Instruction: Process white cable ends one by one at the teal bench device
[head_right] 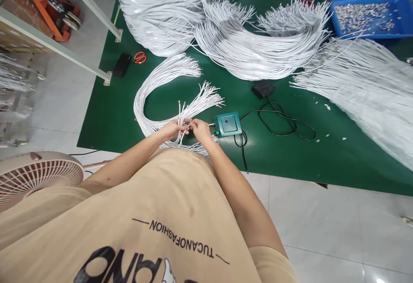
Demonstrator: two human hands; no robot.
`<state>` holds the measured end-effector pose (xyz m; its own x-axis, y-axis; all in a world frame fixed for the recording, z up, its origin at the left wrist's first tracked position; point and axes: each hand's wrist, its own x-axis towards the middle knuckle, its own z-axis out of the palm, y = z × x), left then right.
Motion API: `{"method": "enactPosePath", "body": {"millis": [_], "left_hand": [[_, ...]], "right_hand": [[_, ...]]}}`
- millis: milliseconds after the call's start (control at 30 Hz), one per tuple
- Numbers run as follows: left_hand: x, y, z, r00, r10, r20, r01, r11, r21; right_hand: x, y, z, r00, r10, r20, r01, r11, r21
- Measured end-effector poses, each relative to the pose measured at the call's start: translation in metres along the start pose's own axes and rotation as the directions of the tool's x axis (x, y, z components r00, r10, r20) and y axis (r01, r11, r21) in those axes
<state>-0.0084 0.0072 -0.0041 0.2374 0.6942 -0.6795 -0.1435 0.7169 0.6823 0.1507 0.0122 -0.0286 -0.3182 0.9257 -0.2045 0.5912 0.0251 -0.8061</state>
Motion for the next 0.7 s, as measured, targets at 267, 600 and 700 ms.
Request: {"method": "enactPosePath", "body": {"millis": [267, 600, 700], "left_hand": [[0.021, -0.011, 0.001, 0.993, -0.063, -0.101, 0.069, 0.996, 0.060], [0.034, -0.016, 0.024, 0.971, -0.089, -0.220, 0.139, 0.964, 0.226], [0.037, -0.018, 0.026, 0.961, -0.094, -0.259, 0.158, 0.958, 0.238]], "right_hand": [[0.000, 0.023, -0.024, 0.970, -0.228, 0.088, 0.227, 0.703, -0.674], [0.011, 0.042, -0.032, 0.968, -0.108, 0.226, 0.242, 0.636, -0.733], [0.010, 0.041, -0.032, 0.970, -0.127, 0.209, 0.241, 0.639, -0.730]]}}
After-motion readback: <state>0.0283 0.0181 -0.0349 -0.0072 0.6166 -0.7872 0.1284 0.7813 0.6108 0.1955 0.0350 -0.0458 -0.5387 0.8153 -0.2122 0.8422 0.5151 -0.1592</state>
